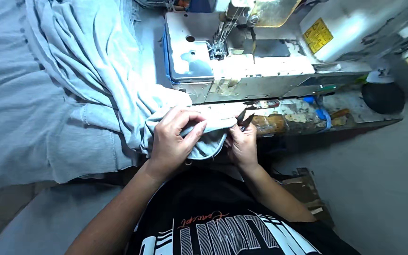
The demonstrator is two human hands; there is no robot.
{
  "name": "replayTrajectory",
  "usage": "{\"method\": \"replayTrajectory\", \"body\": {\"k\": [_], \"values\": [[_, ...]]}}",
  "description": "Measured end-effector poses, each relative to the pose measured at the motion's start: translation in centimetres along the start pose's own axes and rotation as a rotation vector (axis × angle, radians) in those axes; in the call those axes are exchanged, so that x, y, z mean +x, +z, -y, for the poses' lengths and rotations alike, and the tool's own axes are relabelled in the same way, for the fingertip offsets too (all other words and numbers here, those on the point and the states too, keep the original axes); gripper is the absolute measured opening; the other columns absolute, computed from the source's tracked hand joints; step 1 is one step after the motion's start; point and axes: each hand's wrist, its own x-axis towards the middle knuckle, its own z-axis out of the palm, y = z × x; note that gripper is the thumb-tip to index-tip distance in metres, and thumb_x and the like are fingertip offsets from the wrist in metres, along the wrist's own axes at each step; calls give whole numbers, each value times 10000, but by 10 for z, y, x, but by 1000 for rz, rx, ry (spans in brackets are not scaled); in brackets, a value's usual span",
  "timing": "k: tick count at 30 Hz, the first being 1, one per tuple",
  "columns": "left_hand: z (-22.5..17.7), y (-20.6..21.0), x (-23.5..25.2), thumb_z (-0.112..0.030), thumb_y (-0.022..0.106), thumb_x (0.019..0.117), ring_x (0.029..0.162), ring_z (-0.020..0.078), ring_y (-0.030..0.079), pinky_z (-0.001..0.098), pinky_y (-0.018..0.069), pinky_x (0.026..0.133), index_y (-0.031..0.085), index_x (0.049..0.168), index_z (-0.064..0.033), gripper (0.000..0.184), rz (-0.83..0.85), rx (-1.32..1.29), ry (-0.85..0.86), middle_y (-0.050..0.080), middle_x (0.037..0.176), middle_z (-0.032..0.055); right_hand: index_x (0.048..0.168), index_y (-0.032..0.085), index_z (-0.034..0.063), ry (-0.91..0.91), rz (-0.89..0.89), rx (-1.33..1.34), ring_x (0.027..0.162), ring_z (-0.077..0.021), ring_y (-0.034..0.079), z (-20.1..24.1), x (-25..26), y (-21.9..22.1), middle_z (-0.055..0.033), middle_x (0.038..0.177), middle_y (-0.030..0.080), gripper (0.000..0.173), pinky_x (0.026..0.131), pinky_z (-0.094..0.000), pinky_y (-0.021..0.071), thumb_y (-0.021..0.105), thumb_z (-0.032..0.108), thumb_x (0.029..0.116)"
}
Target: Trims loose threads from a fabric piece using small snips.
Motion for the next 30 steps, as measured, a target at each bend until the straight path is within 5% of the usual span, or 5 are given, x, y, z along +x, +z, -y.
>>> {"method": "replayTrajectory", "body": {"k": [5,16,21,25,30], "values": [[-7,22,12,-146,744,903,947,128,634,286,508,863,776,978,-43,131,-13,64,72,690,967,62,1058,753,167,-126,24,-47,806,13,673,1,-3,-1,86,944,735,142,718,-179,574,638,104,1004],[-5,2,16,-20,548,1000,839,24,634,170,549,744,653,938,-42,124,-115,-302,-127,636,947,-17,973,770,156,-173,30,-239,695,57,626,0,-2,-16,135,826,718,171,642,-145,536,626,64,963],[-3,0,16,-57,431,1077,640,30,628,158,549,579,602,1035,-66,177,15,-731,-269,691,910,9,1279,618,20,-440,167,-447,992,-17,655,-1,5,-16,-13,1154,685,383,851,-173,558,706,65,910],[-12,-14,19,-160,352,1111,616,61,607,180,536,592,551,1000,-132,229,111,-1068,-411,595,738,-13,1065,720,22,-732,159,-614,1090,-119,661,-4,13,-18,-90,1082,687,134,952,-244,548,681,53,941],[-30,-57,21,-185,393,1092,538,12,481,124,436,515,584,949,-142,242,21,-1255,-332,499,700,-68,1017,747,-5,-683,80,-695,1050,-113,666,-8,13,-27,-115,1044,694,168,930,-216,539,647,-31,886]]}}
